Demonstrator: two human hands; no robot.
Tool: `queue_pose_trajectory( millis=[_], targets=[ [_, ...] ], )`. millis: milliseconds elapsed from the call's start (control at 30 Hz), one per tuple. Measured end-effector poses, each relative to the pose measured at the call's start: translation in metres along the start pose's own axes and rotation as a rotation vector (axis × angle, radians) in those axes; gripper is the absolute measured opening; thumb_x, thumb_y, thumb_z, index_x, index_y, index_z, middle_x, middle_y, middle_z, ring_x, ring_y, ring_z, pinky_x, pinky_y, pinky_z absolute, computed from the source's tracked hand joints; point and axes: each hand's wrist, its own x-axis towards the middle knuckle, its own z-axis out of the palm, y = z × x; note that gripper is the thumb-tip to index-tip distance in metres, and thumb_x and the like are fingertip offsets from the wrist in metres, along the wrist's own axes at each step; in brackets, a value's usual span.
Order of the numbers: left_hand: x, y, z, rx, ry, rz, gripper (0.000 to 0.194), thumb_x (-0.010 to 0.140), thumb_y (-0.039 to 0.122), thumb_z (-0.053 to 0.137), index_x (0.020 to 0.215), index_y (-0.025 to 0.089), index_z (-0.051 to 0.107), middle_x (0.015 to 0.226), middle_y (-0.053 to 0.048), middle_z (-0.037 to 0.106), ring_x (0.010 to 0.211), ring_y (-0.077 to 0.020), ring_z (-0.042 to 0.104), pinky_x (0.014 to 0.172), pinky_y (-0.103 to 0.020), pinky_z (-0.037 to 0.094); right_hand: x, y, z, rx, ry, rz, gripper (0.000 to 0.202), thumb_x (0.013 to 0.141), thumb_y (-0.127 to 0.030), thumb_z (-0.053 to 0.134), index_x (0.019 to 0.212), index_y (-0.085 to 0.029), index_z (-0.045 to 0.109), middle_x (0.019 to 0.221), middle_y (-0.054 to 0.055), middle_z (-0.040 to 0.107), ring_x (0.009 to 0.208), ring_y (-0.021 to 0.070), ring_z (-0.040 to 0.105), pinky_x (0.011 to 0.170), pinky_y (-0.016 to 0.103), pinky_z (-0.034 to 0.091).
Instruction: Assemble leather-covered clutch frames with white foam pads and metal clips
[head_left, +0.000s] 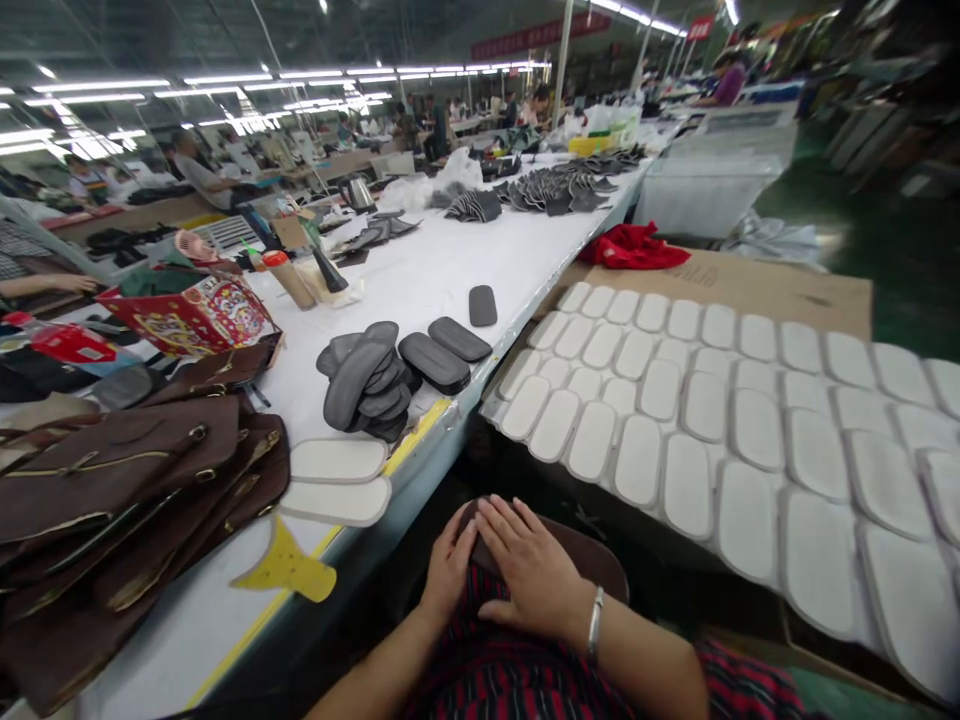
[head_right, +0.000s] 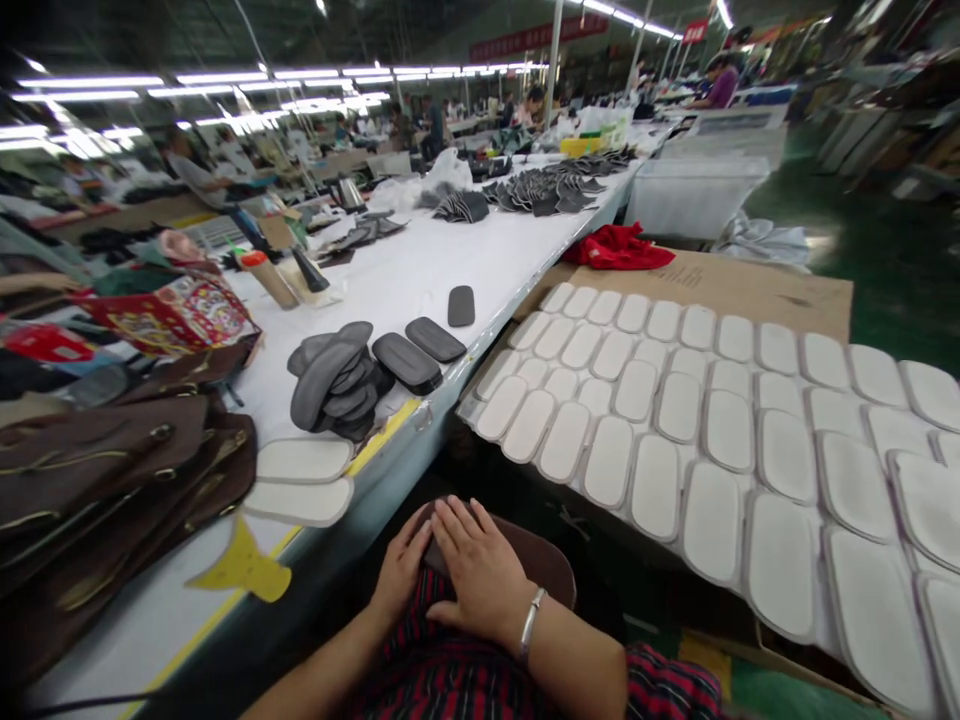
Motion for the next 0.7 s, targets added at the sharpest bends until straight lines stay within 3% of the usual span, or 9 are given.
queue_pose_trajectory(
  millis=[100,300,400,500,600,700],
  targets=[
    [-0.002,0.001,0.005,0.062,0.019,0.009,0.041,0.082,0.038,0.047,0.116,0.016,0.056,0.122,-0.008,0.057,0.117,-0.0219,0.048,0.103,-0.035,0.033,-0.033,0.005,-0.003,0.005,0.010,0.067,0.090,0.073,-0.064,0.049,0.140,-0.011,0.022,0.146,0.011,0.019,0.135,0.0249,0.007,0.110,0.043,0.003],
    [-0.005,-0.008,0.004,0.046,-0.034,0.012,0.043,0.084,0.041,0.047,0.121,0.019,0.052,0.126,-0.006,0.053,0.119,-0.0205,0.045,0.106,-0.035,0.029,-0.139,-0.002,-0.004,-0.036,0.055,0.326,0.083,0.076,-0.047,0.055,0.142,-0.015,0.013,0.147,0.010,0.014,0.134,0.0269,0.012,0.109,0.046,0.013],
    [-0.008,-0.010,0.002,-0.015,-0.058,-0.007,0.043,0.085,0.042,0.047,0.121,0.020,0.051,0.128,-0.004,0.051,0.123,-0.0196,0.042,0.108,-0.036,0.026,-0.170,-0.004,0.003,0.006,0.095,0.359,0.080,0.077,-0.042,0.055,0.142,-0.018,0.014,0.147,0.008,0.019,0.134,0.0257,0.015,0.109,0.046,0.014],
    [-0.008,-0.009,0.003,-0.113,-0.041,-0.027,0.042,0.085,0.043,0.045,0.119,0.020,0.053,0.127,-0.004,0.052,0.124,-0.0194,0.040,0.109,-0.036,0.024,-0.170,0.009,0.019,0.092,0.208,0.507,0.089,0.071,-0.044,0.061,0.141,-0.014,0.016,0.145,0.013,0.022,0.133,0.0264,0.016,0.109,0.047,0.016],
    [-0.005,-0.007,0.005,-0.259,0.002,-0.072,0.041,0.086,0.042,0.044,0.117,0.018,0.055,0.123,-0.004,0.056,0.124,-0.0204,0.041,0.109,-0.038,0.024,-0.149,0.029,0.035,0.236,0.263,0.689,0.100,0.058,-0.047,0.070,0.137,-0.007,0.023,0.142,0.020,0.026,0.131,0.0302,0.021,0.105,0.050,0.023],
    [-0.001,-0.008,0.003,-0.390,0.013,-0.159,0.038,0.087,0.039,0.045,0.116,0.018,0.055,0.118,-0.005,0.060,0.120,-0.0206,0.045,0.108,-0.039,0.027,-0.126,0.037,0.035,0.337,0.313,0.661,0.100,0.055,-0.051,0.072,0.135,-0.011,0.029,0.138,0.019,0.034,0.129,0.0300,0.027,0.105,0.049,0.024]
  ],
)
